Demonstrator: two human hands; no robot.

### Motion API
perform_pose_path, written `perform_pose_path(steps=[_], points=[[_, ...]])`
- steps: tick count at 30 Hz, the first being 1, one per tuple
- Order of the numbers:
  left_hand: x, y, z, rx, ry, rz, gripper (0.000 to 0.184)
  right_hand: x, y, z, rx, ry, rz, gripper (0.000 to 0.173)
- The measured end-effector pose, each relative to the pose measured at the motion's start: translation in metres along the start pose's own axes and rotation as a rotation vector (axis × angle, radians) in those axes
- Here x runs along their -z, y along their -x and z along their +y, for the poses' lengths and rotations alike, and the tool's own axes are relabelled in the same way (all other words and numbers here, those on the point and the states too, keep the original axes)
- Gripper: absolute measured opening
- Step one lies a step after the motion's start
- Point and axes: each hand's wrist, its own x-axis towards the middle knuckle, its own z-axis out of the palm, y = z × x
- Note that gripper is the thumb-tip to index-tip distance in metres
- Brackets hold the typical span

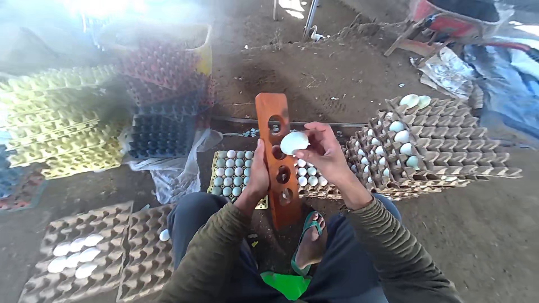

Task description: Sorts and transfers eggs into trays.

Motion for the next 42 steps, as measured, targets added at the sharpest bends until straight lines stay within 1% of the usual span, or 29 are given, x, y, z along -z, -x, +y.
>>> perform_pose_path(steps=[1, 3, 4, 7, 12, 14, 16, 17, 19, 20, 21, 22, 24, 25, 27, 29, 30, 33, 35, 36, 38, 39, 40, 41, 42], points=[[0.002, -0.002, -0.001, 0.007, 0.028, -0.031, 0.073, 0.011, 0.001, -0.004, -0.033, -0.157, 0.000, 0.058], [0.003, -0.006, -0.004, 0.005, 0.044, -0.049, 0.077, 0.034, 0.004, -0.012, -0.044, -0.405, -0.016, 0.052], [0.003, -0.008, -0.003, -0.004, 0.036, -0.053, 0.076, 0.045, 0.006, -0.015, -0.030, -0.500, -0.032, 0.048], [0.003, -0.013, -0.003, -0.023, 0.059, -0.072, 0.074, 0.077, 0.015, -0.020, 0.028, -0.713, -0.078, 0.043], [0.015, -0.021, -0.006, -0.047, 0.067, -0.099, 0.070, 0.118, 0.033, -0.027, 0.082, -0.825, -0.057, 0.044], [0.019, -0.023, -0.005, -0.051, 0.056, -0.078, 0.068, 0.133, 0.038, -0.028, 0.083, -0.853, -0.004, 0.047], [0.021, -0.025, -0.003, -0.059, 0.061, -0.078, 0.068, 0.150, 0.041, -0.032, 0.099, -0.804, 0.146, 0.046], [0.022, -0.026, -0.002, -0.068, 0.062, -0.098, 0.069, 0.163, 0.041, -0.037, 0.108, -0.729, 0.262, 0.044], [0.029, -0.029, 0.001, -0.077, 0.054, -0.128, 0.071, 0.197, 0.037, -0.048, 0.088, -0.527, 0.575, 0.047], [0.031, -0.030, 0.002, -0.086, 0.058, -0.136, 0.073, 0.221, 0.031, -0.052, 0.067, -0.420, 0.747, 0.046], [0.034, -0.031, 0.003, -0.097, 0.079, -0.138, 0.074, 0.250, 0.023, -0.052, 0.056, -0.328, 0.894, 0.041], [0.037, -0.032, 0.004, -0.107, 0.097, -0.133, 0.075, 0.281, 0.015, -0.049, 0.025, -0.216, 1.009, 0.038], [0.043, -0.034, 0.007, -0.101, 0.113, -0.110, 0.078, 0.343, -0.001, -0.037, -0.085, 0.116, 1.154, 0.042], [0.045, -0.035, 0.009, -0.106, 0.102, -0.102, 0.078, 0.369, -0.008, -0.029, -0.166, 0.311, 1.158, 0.045], [0.048, -0.037, 0.013, -0.121, 0.068, -0.073, 0.074, 0.408, -0.021, -0.016, -0.353, 0.697, 1.094, 0.050], [0.055, -0.039, 0.015, -0.123, 0.074, -0.061, 0.066, 0.428, -0.035, -0.009, -0.503, 0.998, 0.947, 0.053], [0.059, -0.041, 0.016, -0.136, 0.094, -0.044, 0.066, 0.438, -0.041, -0.005, -0.536, 1.095, 0.878, 0.053], [0.084, -0.048, 0.012, -0.208, 0.118, -0.016, 0.065, 0.455, -0.053, 0.012, -0.600, 1.213, 0.728, 0.049], [0.097, -0.050, 0.015, -0.202, 0.079, -0.017, 0.068, 0.457, -0.057, 0.020, -0.671, 1.231, 0.631, 0.042], [0.105, -0.052, 0.016, -0.222, 0.067, -0.011, 0.068, 0.459, -0.059, 0.022, -0.703, 1.231, 0.596, 0.041], [0.126, -0.054, 0.019, -0.288, 0.046, -0.001, 0.065, 0.459, -0.055, 0.019, -0.712, 1.246, 0.563, 0.042], [0.132, -0.052, 0.023, -0.320, 0.019, 0.041, 0.066, 0.455, -0.048, 0.017, -0.694, 1.271, 0.564, 0.042], [0.133, -0.046, 0.030, -0.330, 0.009, 0.084, 0.072, 0.448, -0.044, 0.015, -0.685, 1.295, 0.556, 0.043], [0.127, -0.040, 0.041, -0.328, 0.002, 0.165, 0.076, 0.435, -0.049, 0.000, -0.759, 1.304, 0.462, 0.047], [0.114, -0.038, 0.053, -0.316, 0.000, 0.265, 0.080, 0.414, -0.070, -0.032, -0.984, 1.233, 0.242, 0.055]])
